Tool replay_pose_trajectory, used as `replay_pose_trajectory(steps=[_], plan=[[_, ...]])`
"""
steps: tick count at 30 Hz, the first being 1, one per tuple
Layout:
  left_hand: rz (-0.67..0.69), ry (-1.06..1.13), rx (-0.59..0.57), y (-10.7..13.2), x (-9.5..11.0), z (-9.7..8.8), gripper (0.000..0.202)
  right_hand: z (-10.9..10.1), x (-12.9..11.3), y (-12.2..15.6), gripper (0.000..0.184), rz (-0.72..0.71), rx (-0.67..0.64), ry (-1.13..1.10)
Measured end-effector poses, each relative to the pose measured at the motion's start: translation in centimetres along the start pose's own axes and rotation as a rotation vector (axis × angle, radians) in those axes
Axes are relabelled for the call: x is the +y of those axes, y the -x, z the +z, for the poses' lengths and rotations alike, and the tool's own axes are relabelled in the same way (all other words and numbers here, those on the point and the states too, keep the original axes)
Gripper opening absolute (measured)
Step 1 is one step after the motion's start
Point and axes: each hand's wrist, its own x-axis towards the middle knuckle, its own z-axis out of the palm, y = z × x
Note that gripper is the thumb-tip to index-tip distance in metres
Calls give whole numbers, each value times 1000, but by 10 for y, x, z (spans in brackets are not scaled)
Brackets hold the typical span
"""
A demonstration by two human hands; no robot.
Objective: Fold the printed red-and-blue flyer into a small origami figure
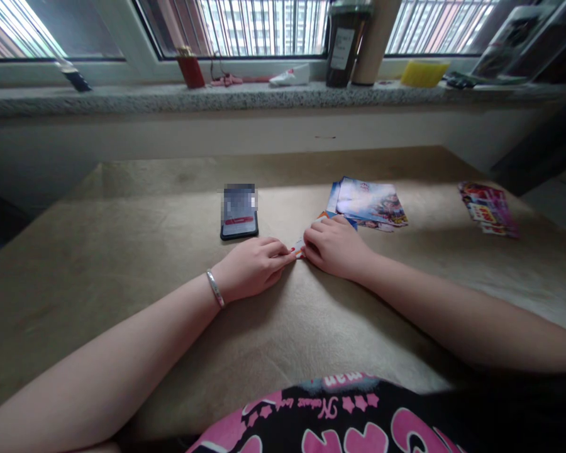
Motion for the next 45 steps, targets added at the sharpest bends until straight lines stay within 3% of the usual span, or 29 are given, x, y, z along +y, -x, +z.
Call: replay_pose_trajectory(steps=[9, 35, 45], plan=[[10, 110, -61, 5, -7, -2, 32, 15, 13, -3, 20, 75, -32, -301], [-50, 59, -51, 0, -3, -1, 27, 21, 12, -7, 20, 109, -65, -285], [-72, 113, -154, -1, -8, -11, 36, 23, 13, -8, 20, 113, -60, -292]])
